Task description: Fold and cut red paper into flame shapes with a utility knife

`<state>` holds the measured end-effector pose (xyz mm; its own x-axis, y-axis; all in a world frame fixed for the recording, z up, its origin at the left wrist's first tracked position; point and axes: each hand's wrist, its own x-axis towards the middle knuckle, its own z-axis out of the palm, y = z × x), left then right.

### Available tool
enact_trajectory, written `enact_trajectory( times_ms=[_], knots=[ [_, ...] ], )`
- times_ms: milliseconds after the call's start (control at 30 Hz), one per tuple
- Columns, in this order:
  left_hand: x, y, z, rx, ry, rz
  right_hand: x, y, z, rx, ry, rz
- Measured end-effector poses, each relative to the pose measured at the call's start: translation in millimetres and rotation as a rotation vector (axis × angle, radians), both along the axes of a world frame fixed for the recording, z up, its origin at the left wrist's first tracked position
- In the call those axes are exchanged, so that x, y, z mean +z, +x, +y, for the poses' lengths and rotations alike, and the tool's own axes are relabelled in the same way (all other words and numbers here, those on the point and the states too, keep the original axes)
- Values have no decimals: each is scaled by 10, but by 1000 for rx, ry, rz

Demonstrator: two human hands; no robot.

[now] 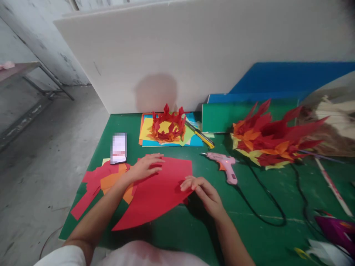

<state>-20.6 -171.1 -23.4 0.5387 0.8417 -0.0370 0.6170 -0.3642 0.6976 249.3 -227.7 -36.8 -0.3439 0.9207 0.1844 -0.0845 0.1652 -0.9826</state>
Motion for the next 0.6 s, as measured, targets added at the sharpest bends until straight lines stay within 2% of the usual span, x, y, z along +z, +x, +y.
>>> enact_trajectory(
  times_ms=[67,133,233,300,367,467,600],
  knots=[
    [-39,59,-14,-10,3,38,-42,43,19,-62,-123,-32],
    [-98,132,-33,3,20,95,-66,65,50,-209,-187,-107],
    [-165,230,-49,31,53,178,-105,65,108,-449,-198,-277],
    [-168,271,-38,76,39,195,-148,60,141,-527,-192,-348],
    [-149,287,-19,115,14,185,-196,60,161,-542,-200,-390],
    [-137,270,-9,101,22,139,-244,61,178,-529,-193,-485],
    [-180,208,-31,154,23,-40,-256,48,211,-486,-27,-698]
  ],
)
